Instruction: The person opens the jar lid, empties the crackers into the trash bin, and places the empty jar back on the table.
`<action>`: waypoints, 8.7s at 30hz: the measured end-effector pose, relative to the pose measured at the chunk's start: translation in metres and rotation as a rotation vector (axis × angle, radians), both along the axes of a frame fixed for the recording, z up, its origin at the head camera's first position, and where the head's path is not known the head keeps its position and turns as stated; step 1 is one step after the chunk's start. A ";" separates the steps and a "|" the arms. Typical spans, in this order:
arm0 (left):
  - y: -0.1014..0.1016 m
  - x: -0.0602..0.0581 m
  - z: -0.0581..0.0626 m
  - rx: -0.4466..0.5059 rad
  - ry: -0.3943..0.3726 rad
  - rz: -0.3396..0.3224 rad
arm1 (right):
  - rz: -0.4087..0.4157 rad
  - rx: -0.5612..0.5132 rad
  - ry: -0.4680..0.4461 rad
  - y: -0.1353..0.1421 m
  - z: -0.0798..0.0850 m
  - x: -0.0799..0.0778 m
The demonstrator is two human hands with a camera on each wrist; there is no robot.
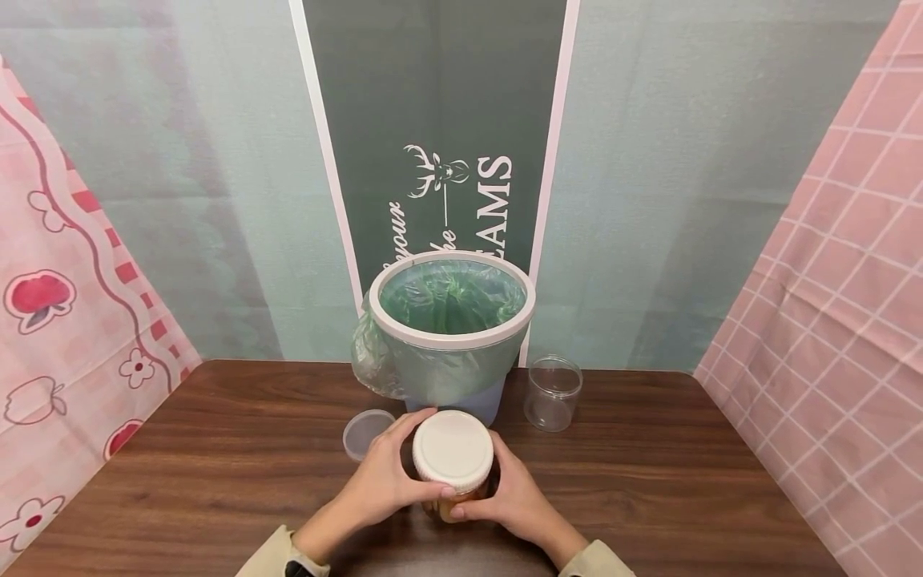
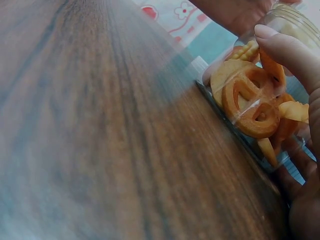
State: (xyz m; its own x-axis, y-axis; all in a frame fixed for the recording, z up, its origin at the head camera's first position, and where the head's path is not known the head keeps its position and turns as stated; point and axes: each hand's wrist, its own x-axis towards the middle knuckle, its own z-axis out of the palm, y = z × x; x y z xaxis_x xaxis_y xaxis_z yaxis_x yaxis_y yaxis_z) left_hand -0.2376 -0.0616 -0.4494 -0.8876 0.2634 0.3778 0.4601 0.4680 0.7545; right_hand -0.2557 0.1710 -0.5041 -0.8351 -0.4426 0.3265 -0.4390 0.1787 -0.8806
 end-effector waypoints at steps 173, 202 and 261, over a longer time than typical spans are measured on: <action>-0.181 -0.051 -0.048 -0.183 -0.188 0.508 | -0.003 0.054 -0.013 0.000 0.001 -0.001; -0.181 -0.051 -0.050 -0.264 -0.176 0.489 | 0.006 0.064 0.017 0.001 -0.001 -0.002; -0.179 -0.049 -0.051 -0.336 -0.146 0.482 | 0.010 0.056 0.014 0.001 -0.001 -0.001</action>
